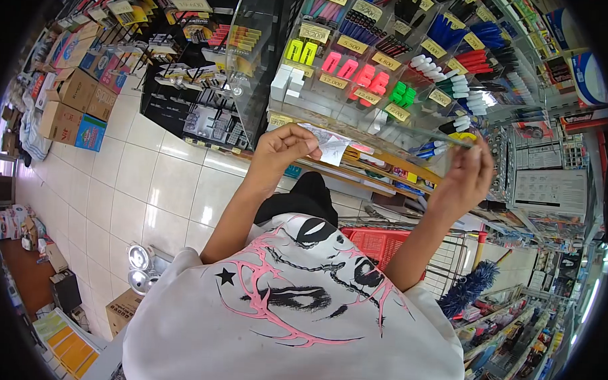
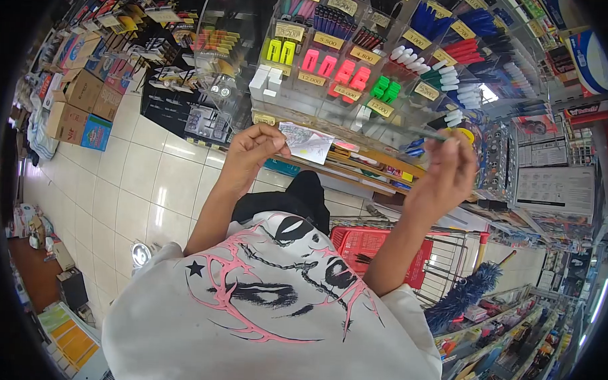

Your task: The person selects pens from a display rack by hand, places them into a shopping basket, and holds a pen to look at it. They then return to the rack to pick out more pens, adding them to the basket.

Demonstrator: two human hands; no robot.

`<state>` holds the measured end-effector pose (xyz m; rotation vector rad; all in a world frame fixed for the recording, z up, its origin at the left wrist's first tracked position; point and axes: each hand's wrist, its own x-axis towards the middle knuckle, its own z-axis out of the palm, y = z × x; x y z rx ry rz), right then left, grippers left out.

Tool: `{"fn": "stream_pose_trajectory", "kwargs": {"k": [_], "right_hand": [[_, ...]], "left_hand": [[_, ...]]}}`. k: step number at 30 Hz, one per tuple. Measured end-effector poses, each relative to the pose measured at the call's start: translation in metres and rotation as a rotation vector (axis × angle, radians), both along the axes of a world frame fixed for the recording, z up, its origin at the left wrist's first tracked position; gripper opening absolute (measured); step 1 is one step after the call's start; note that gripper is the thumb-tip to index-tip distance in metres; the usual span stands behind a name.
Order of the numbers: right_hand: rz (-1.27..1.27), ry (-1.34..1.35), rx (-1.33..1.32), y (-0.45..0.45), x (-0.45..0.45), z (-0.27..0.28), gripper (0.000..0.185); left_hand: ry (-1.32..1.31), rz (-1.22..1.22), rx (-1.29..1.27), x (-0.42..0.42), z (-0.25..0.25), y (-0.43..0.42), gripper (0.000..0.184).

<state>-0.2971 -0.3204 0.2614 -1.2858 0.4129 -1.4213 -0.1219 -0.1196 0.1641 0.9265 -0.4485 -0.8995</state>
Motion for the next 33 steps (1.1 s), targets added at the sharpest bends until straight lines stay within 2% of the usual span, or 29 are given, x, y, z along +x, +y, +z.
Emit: {"fn": "stream_pose_trajectory", "kwargs": {"k": [2,6,11,16,20,26,33], "right_hand": [[-0.267,0.155,-0.164,-0.011,0.011,0.025,0.024],[-0.318,0.171,-0.296,-0.030,0.042,0.042,0.025],[-0.253,0.281,-0.485,-0.047,0.076,0.031,0.021],[-0.181,0.547,-0.477,-0.056,0.098,0.016,0.022],[-0.164,0.599,-0.546,-0.062,0.109,0.007,0.022],[-0.110,0.705,-0.442,-0.056,0.113,0.010,0.022],[-0.139,0.734,-0.536,-0.058,0.113,0.004,0.021]], "left_hand": [[0.000,0.021,0.024,0.000,-0.001,0.000,0.014],[-0.002,-0.002,0.055,-0.003,-0.003,-0.005,0.017],[-0.052,-0.028,0.077,-0.006,-0.003,-0.006,0.021],[-0.029,-0.009,0.086,-0.005,-0.004,-0.002,0.022],[-0.012,0.037,0.104,-0.002,-0.009,0.002,0.022],[0.007,0.080,0.102,0.004,-0.011,0.011,0.021],[0.075,0.122,0.074,0.005,-0.015,0.011,0.017]]}}
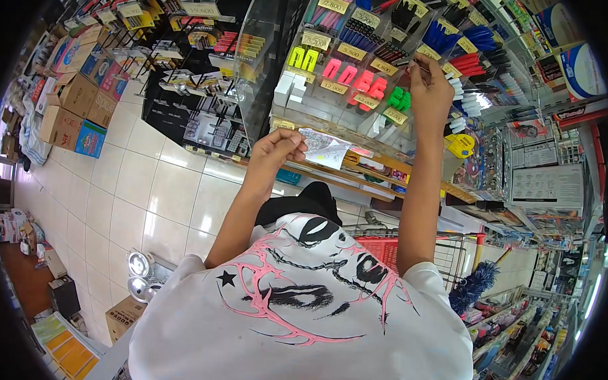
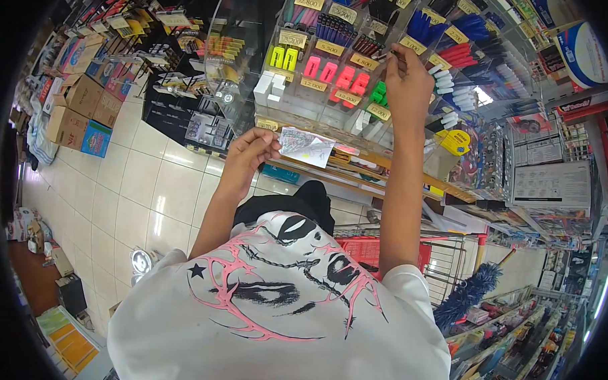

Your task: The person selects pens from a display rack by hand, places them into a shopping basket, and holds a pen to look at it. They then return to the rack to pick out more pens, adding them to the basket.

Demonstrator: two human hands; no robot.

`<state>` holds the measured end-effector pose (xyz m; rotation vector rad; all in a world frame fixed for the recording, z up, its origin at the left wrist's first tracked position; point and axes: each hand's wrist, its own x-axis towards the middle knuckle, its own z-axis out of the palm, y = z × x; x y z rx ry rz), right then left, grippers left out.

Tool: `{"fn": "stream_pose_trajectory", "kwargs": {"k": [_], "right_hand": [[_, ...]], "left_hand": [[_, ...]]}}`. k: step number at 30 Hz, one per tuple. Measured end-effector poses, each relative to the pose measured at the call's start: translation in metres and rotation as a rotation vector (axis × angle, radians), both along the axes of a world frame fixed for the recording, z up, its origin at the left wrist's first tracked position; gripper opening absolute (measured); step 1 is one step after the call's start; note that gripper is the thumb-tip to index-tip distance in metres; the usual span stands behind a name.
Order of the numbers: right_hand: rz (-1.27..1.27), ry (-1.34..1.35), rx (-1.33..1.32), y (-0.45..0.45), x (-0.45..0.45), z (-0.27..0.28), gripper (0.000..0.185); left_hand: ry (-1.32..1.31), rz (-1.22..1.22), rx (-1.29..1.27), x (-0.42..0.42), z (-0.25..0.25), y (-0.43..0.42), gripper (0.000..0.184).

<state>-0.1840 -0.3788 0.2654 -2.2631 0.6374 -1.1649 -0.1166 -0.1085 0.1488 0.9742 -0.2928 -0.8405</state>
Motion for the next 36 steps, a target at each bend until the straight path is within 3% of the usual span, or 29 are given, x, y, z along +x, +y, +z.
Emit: {"fn": "stream_pose_trajectory", "kwargs": {"k": [20,36], "right_hand": [[0.008,0.083,0.067,0.002,0.000,-0.004,0.027],[0.056,0.007,-0.035,0.004,0.004,-0.007,0.033]], "left_hand": [[0.025,0.004,0.007,-0.006,-0.001,0.007,0.014],[0.049,0.012,0.009,-0.005,-0.008,0.017,0.014]]}}
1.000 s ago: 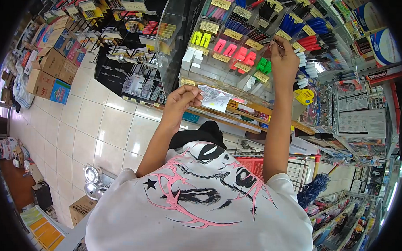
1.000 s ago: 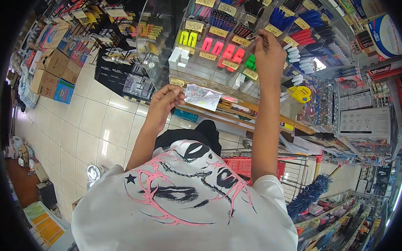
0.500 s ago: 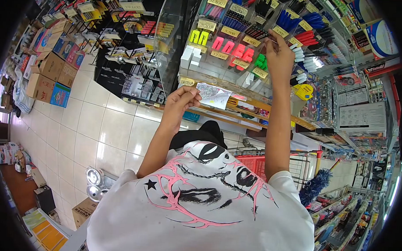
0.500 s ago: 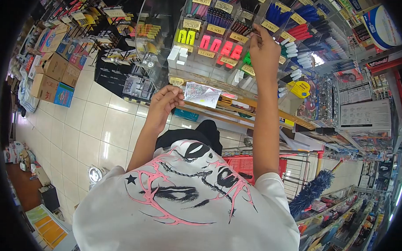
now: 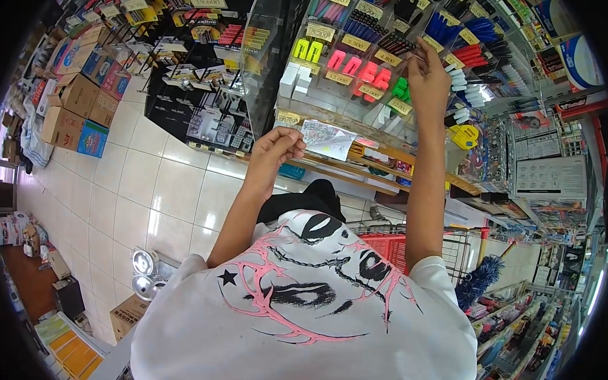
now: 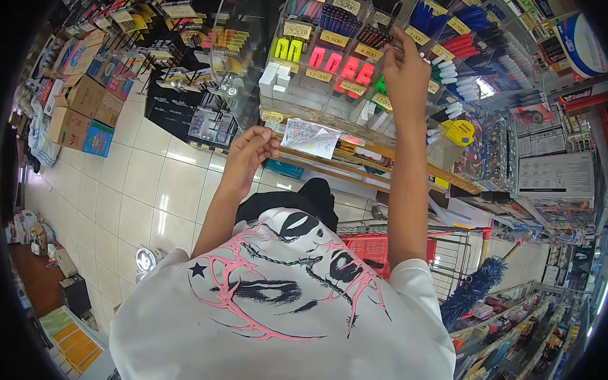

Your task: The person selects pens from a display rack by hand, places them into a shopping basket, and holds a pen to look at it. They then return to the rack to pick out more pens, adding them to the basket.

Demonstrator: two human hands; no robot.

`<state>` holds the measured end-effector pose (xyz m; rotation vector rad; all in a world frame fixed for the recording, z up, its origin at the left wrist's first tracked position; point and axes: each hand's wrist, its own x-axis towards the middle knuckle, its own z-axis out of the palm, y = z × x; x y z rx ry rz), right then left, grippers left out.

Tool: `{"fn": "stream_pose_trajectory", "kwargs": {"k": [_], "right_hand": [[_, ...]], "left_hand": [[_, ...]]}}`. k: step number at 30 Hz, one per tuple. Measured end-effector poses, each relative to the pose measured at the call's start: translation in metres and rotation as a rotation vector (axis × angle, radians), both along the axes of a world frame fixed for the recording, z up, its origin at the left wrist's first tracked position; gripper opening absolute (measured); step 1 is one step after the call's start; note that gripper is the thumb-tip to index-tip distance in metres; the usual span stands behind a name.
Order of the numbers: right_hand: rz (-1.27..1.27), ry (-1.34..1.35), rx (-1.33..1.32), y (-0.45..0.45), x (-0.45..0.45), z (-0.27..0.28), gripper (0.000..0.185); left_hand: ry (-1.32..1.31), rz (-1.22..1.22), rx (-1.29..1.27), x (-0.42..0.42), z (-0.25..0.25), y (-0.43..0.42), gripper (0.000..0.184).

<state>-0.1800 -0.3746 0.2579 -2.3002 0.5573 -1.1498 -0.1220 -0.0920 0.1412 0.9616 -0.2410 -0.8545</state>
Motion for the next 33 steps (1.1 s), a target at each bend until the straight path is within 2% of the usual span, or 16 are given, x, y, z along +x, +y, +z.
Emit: {"fn": "stream_pose_trajectory", "kwargs": {"k": [14,16,18,20,21,24,26,28,32,33], "right_hand": [[0.090,-0.038,0.088,-0.002,-0.018,-0.019,0.037],[0.151,-0.067,0.198,-0.002,-0.028,-0.028,0.036],[0.153,-0.108,0.179,0.014,-0.040,-0.030,0.035],[0.150,-0.208,0.347,0.019,-0.056,-0.046,0.033],[0.152,-0.208,0.350,0.018,-0.066,-0.056,0.033],[0.049,-0.154,0.369,0.014,-0.103,-0.101,0.028],[-0.136,-0.346,0.458,0.022,-0.129,-0.131,0.023],[-0.325,-0.391,0.445,0.040,-0.157,-0.152,0.023],[-0.553,-0.518,0.633,0.074,-0.228,-0.238,0.031],[-0.681,-0.422,0.677,0.081,-0.251,-0.272,0.035]], "left_hand": [[0.021,-0.009,0.014,0.002,-0.002,-0.002,0.015],[0.024,-0.004,0.018,0.003,-0.002,-0.001,0.014],[0.020,0.004,0.012,0.005,-0.004,0.001,0.014],[0.017,0.010,0.009,0.006,-0.006,0.003,0.014],[0.025,0.017,0.024,0.006,-0.006,0.004,0.015],[0.031,0.016,0.058,0.006,-0.005,0.005,0.016],[0.027,0.008,0.076,0.006,-0.006,0.006,0.016],[0.025,-0.027,0.088,0.007,-0.010,0.007,0.017],[0.026,-0.056,0.129,0.006,-0.021,0.006,0.019],[0.028,-0.082,0.130,0.006,-0.024,0.006,0.020]]}}
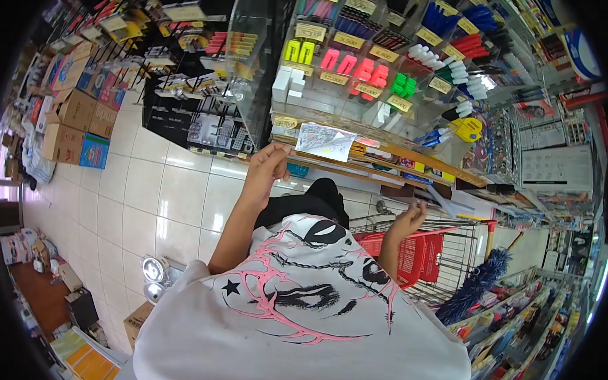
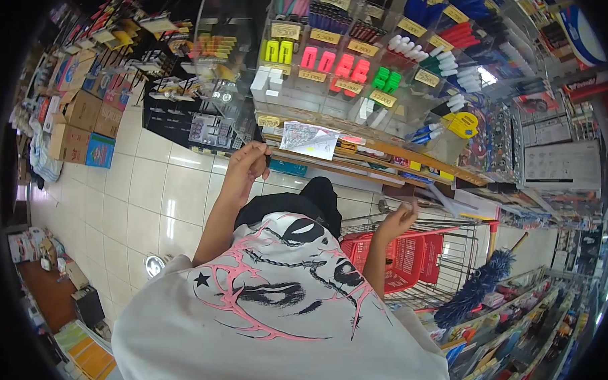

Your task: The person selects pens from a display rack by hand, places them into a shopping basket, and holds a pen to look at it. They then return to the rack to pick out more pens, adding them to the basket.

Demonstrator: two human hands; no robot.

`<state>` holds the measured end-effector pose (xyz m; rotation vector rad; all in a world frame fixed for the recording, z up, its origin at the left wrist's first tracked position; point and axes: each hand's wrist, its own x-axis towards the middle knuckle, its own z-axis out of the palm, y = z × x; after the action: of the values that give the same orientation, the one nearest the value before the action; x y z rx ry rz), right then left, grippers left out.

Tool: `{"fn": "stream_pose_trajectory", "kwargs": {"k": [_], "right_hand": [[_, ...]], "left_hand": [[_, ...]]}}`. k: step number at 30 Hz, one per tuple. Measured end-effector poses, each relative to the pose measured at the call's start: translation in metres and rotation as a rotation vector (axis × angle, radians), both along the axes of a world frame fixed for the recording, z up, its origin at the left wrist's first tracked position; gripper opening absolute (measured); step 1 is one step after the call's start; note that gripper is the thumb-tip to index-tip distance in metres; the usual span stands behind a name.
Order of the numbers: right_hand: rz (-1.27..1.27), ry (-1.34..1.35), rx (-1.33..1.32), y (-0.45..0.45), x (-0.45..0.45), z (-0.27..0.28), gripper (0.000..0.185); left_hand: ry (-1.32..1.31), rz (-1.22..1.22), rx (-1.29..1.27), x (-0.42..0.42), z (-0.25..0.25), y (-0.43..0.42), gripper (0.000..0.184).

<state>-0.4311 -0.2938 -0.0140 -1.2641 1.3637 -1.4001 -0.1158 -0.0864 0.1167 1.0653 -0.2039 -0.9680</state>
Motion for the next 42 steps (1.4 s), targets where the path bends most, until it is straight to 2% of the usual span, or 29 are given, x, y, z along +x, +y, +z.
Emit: {"fn": "stream_pose_trajectory", "kwargs": {"k": [1,3,4,6,9,10,14,17,23,26,31,33,34,37,42], "right_hand": [[-0.072,0.098,0.098,0.006,-0.019,-0.028,0.039],[-0.188,0.014,0.456,0.035,-0.030,-0.045,0.050],[-0.204,0.006,0.462,0.049,-0.033,-0.051,0.050],[-0.271,0.030,0.750,0.069,-0.037,-0.058,0.050],[-0.221,-0.138,0.804,0.082,-0.042,-0.095,0.043],[-0.110,-0.177,0.784,0.082,-0.045,-0.111,0.034],[-0.097,-0.117,0.876,0.078,-0.014,-0.105,0.023],[-0.088,-0.089,0.762,0.077,-0.016,-0.134,0.023],[-0.093,-0.135,0.766,0.086,-0.032,-0.117,0.026],[0.047,0.142,0.715,0.092,-0.049,-0.108,0.034],[0.088,0.111,0.711,0.093,-0.063,-0.130,0.035],[0.105,0.326,0.658,0.088,-0.065,-0.137,0.033],[0.100,0.318,0.658,0.083,-0.067,-0.139,0.033],[0.083,0.195,0.775,0.067,-0.066,-0.138,0.032],[0.246,0.259,0.910,0.052,-0.067,-0.115,0.040]], "left_hand": [[0.001,-0.024,-0.001,0.001,-0.003,-0.002,0.021],[0.010,-0.076,-0.005,0.001,-0.006,-0.006,0.023],[0.025,-0.117,-0.008,0.000,-0.008,-0.007,0.024],[0.019,-0.170,0.023,-0.003,-0.007,-0.011,0.025],[-0.053,-0.219,0.082,-0.007,-0.006,-0.018,0.028],[-0.052,-0.245,0.090,-0.008,-0.005,-0.020,0.029],[-0.094,-0.315,0.121,-0.012,-0.003,-0.023,0.030],[-0.101,-0.344,0.110,-0.009,-0.007,-0.020,0.030],[-0.062,-0.299,0.157,0.000,-0.013,-0.014,0.030],[-0.038,-0.296,0.161,0.002,-0.016,-0.018,0.030],[-0.045,-0.320,0.149,0.003,-0.013,-0.033,0.030],[-0.019,-0.372,0.130,0.002,-0.012,-0.040,0.030],[-0.029,-0.383,0.143,0.000,-0.010,-0.044,0.031],[-0.062,-0.429,0.134,-0.006,-0.009,-0.053,0.031],[-0.114,-0.552,0.140,-0.013,-0.006,-0.064,0.034]]}}
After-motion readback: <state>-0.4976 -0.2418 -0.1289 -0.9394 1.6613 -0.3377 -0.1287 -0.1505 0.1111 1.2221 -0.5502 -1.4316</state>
